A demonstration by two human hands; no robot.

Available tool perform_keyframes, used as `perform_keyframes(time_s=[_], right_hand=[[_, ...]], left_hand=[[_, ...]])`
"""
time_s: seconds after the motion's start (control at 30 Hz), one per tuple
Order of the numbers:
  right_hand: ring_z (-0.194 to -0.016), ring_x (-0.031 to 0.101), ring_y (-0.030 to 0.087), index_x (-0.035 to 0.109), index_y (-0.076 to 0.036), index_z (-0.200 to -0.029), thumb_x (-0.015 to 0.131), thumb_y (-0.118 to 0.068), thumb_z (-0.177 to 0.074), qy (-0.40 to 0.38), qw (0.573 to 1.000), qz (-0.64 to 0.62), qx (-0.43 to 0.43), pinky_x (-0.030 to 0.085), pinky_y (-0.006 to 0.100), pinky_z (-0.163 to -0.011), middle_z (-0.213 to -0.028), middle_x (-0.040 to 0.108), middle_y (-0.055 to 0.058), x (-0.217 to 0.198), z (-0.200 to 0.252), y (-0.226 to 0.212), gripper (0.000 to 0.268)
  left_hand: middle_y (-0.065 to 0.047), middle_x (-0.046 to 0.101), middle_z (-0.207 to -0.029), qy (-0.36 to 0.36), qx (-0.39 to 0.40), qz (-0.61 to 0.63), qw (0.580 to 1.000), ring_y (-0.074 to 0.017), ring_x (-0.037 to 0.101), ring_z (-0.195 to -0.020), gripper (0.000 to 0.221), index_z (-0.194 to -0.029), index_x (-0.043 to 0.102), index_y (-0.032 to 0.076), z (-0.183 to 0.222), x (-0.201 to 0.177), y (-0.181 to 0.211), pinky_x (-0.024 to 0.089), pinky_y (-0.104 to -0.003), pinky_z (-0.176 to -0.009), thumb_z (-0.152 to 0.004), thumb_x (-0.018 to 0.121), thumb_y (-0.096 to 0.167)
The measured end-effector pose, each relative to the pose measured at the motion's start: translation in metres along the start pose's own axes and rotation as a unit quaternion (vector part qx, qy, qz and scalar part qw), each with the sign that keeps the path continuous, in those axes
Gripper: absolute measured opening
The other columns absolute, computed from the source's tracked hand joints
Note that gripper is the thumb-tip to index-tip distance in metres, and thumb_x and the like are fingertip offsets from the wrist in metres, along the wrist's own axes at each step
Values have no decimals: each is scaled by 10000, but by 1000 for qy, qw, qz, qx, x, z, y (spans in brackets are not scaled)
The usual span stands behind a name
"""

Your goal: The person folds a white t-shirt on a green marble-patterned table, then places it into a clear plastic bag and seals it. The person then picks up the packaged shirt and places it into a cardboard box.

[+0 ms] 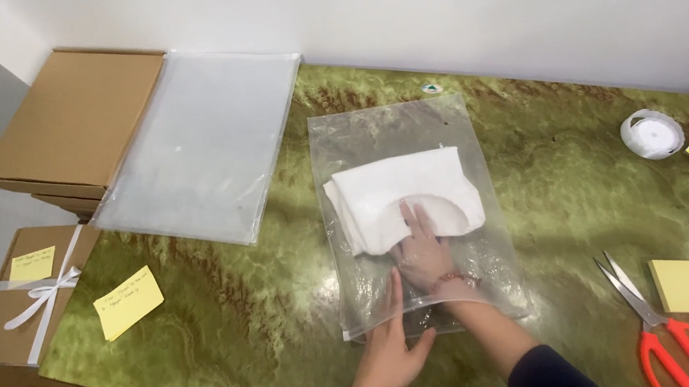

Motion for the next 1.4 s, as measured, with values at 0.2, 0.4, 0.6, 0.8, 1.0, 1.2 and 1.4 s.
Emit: perform_keyframes(time_s=[0.2, 0.4, 0.6, 0.8, 1.0, 1.2, 1.4], right_hand=[[-1667, -152, 230, 445, -334, -1557, 442, -463, -1036, -2, 998, 56, 30, 122, 765, -1275, -1814, -142, -42, -10, -69, 5, 537], [-1656, 31, 150, 500, -336, -1556, 368, -626, -1036, 129, 989, 77, 6, 274, 734, -1162, -1802, 48, -130, -9, -150, 25, 609], [-1661, -75, 278, 517, -115, -1456, 280, -547, -1090, 42, 994, 99, -11, 51, 659, -1286, -1809, -94, 14, -34, -170, 5, 614], [-1655, 28, 315, 402, -235, -1588, 242, -578, -1087, 87, 974, 194, -74, 7, 626, -1303, -1739, 112, 172, -28, -125, -11, 628], [-1642, -107, 234, -20, -374, -1693, 128, -639, -1044, 66, 983, 155, -72, -61, 646, -1285, -1788, -97, -43, 22, 6, 28, 717], [-1638, 62, 222, 155, -347, -1714, 305, -733, -1033, 308, 884, 290, -200, 20, 593, -1290, -1803, 65, -29, 79, 114, 73, 797], [-1633, 64, 182, 240, -350, -1688, 544, -580, -1049, 106, 966, 111, -206, 23, 546, -1264, -1788, 109, -72, 98, 163, 105, 744]], left_hand=[[-51, -348, -1762, 31, 79, 22, 996, -320, -150, -1676, 1069, -1667, -178, 321, -8, 3, -14, 82, -591, -1306, -1050, 694, 325], [31, -455, -1718, -45, -40, 46, 997, -309, -296, -1636, 973, -1685, -91, 452, 3, -8, -3, 62, -670, -1294, -1045, 641, 417], [-67, -282, -1754, -38, -4, 42, 998, -314, -261, -1627, 855, -1704, 173, 408, -2, -5, -12, 29, -599, -1305, -1012, 675, 398], [-22, -22, -1787, -25, 23, 57, 998, -338, 56, -1636, 652, -1599, 481, 316, -3, 10, -31, 153, -543, -1297, -983, 675, 404], [-101, 357, -1707, 13, 96, 35, 995, -278, 237, -1623, 446, -1399, 704, 220, -13, 20, -52, 141, -486, -1294, -994, 661, 402], [7, 809, -1166, 56, 105, 46, 992, -176, 731, -1104, 152, -1028, 791, 181, -9, 18, -74, 500, -365, -1060, -990, 666, 257], [37, 818, -953, 24, 11, -50, 998, -168, 560, -952, 259, -888, 847, 193, 3, 31, -87, 461, -347, -893, -986, 626, 285]])
Point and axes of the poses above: each hand's wrist, its own z-axis away from the middle knuckle, its own x-axis out of the palm, y = z × x, the point moved 9 cm from there along -z, towards the middle knuckle
